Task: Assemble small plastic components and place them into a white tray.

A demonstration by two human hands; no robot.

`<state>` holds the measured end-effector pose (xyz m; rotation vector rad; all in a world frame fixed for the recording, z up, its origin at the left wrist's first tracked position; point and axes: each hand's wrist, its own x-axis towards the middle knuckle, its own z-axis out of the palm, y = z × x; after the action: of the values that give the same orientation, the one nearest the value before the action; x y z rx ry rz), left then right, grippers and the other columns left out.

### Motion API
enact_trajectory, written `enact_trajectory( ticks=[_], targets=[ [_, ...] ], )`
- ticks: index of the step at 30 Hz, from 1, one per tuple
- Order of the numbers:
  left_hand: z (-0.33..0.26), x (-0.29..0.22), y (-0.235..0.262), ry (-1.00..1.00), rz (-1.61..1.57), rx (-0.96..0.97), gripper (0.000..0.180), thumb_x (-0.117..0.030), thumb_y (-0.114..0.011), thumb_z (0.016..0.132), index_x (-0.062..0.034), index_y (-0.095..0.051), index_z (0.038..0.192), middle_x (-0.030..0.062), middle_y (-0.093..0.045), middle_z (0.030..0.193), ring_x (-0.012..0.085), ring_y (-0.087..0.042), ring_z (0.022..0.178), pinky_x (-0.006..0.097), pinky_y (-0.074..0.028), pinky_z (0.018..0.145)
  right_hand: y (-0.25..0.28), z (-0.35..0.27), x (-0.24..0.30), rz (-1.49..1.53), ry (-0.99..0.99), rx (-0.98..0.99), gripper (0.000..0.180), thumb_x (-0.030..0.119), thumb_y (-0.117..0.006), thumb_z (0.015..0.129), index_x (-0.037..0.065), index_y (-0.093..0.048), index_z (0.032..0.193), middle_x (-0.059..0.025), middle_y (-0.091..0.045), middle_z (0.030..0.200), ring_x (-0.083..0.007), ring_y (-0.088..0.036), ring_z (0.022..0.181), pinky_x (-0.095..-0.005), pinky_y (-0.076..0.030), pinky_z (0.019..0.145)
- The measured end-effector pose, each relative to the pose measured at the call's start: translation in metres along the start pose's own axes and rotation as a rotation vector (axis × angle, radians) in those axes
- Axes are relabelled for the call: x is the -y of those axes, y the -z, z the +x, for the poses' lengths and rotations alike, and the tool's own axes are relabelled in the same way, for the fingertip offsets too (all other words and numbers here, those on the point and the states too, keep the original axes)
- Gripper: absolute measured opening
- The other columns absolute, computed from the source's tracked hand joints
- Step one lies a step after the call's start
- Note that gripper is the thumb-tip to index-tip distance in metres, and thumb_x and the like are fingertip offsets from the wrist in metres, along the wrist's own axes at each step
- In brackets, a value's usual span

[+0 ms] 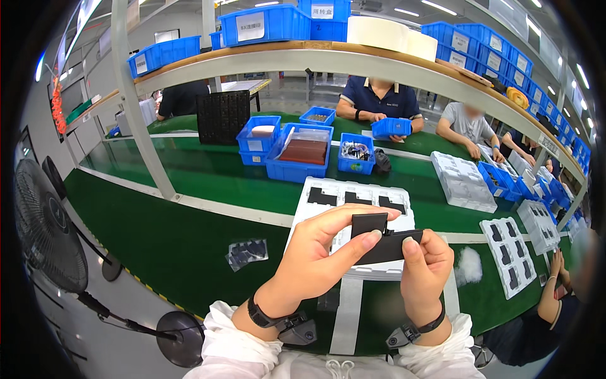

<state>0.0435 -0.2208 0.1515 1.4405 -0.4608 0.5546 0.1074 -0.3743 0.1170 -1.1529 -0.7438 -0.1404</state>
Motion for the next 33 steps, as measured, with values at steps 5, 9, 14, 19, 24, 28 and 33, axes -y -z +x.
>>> enact_trajectory(
  ticks=[5, 9, 14, 19, 24, 28, 33],
  targets=[
    [-0.004, 0.01, 0.006, 0.034, 0.162, -0.006, 0.02, 0.0, -0.06, 0.081, 0.006, -0.062, 0.1, 0.0146, -0.063, 0.103, 0.0184, -0.059, 0.096, 0.031, -0.045, 0.086, -0.011, -0.006, -0.002, 0.04, -0.022, -0.103, 0.014, 0.009, -0.06, 0.086, -0.004, -0.059, 0.082, 0.0059, -0.05, 0.064, 0.0018, -0.035, 0.056, -0.0159, -0.024, 0.05],
    [-0.01, 0.022, 0.018, 0.005, 0.339, -0.012, 0.02, -0.013, -0.072, 0.074, -0.0024, -0.068, 0.09, 0.0095, -0.067, 0.084, 0.0174, -0.062, 0.08, 0.026, -0.046, 0.072, -0.002, -0.012, -0.008, 0.009, -0.105, -0.082, 0.014, 0.011, -0.058, 0.088, -0.003, -0.059, 0.083, 0.0073, -0.05, 0.062, 0.0023, -0.032, 0.056, -0.016, -0.022, 0.05],
    [-0.038, 0.036, 0.043, 0.184, 0.535, 0.149, 0.017, -0.009, -0.073, 0.072, 0.0011, -0.065, 0.084, 0.0112, -0.066, 0.087, 0.0194, -0.063, 0.082, 0.03, -0.048, 0.076, 0.021, 0.009, -0.034, -0.164, -0.337, -0.094, 0.022, 0.016, -0.057, 0.088, -0.005, -0.062, 0.091, -0.0075, -0.065, 0.08, -0.0122, -0.063, 0.068, -0.0213, -0.047, 0.055],
    [-0.089, 0.079, 0.05, 0.4, 0.864, 0.511, 0.04, -0.026, -0.07, 0.076, -0.0003, -0.059, 0.104, 0.0148, -0.057, 0.1, 0.0298, -0.056, 0.092, 0.036, -0.045, 0.08, 0.041, 0.024, -0.089, -0.295, -0.7, 0.081, 0.023, 0.018, -0.058, 0.087, -0.005, -0.06, 0.086, -0.0105, -0.064, 0.079, -0.0186, -0.066, 0.066, -0.0204, -0.043, 0.05],
    [-0.114, 0.109, 0.041, 0.381, 1.049, 0.511, 0.049, -0.025, -0.072, 0.073, 0.0001, -0.052, 0.11, 0.0146, -0.047, 0.104, 0.031, -0.047, 0.098, 0.038, -0.041, 0.083, 0.043, 0.023, -0.111, -0.345, -0.831, 0.12, 0.025, 0.017, -0.057, 0.087, -0.008, -0.058, 0.086, -0.0127, -0.063, 0.076, -0.0188, -0.066, 0.062, -0.0212, -0.043, 0.045],
    [-0.119, 0.121, 0.04, 0.397, 0.993, 0.454, 0.045, -0.023, -0.075, 0.069, -0.0016, -0.052, 0.102, 0.0135, -0.044, 0.099, 0.0303, -0.046, 0.095, 0.038, -0.039, 0.083, 0.04, 0.024, -0.11, -0.371, -0.889, 0.127, 0.024, 0.018, -0.058, 0.087, -0.004, -0.058, 0.08, -0.0078, -0.062, 0.069, -0.0148, -0.064, 0.057, -0.0185, -0.04, 0.043],
    [-0.115, 0.12, 0.041, 0.381, 0.97, 0.427, 0.054, -0.027, -0.073, 0.072, -0.0013, -0.05, 0.113, 0.0131, -0.044, 0.099, 0.0291, -0.045, 0.093, 0.038, -0.038, 0.082, 0.042, 0.031, -0.118, -0.852, -0.627, 0.375, 0.033, 0.025, -0.062, 0.082, -0.005, -0.06, 0.071, -0.0159, -0.062, 0.059, -0.0231, -0.063, 0.055, -0.033, -0.046, 0.051]
  ],
)
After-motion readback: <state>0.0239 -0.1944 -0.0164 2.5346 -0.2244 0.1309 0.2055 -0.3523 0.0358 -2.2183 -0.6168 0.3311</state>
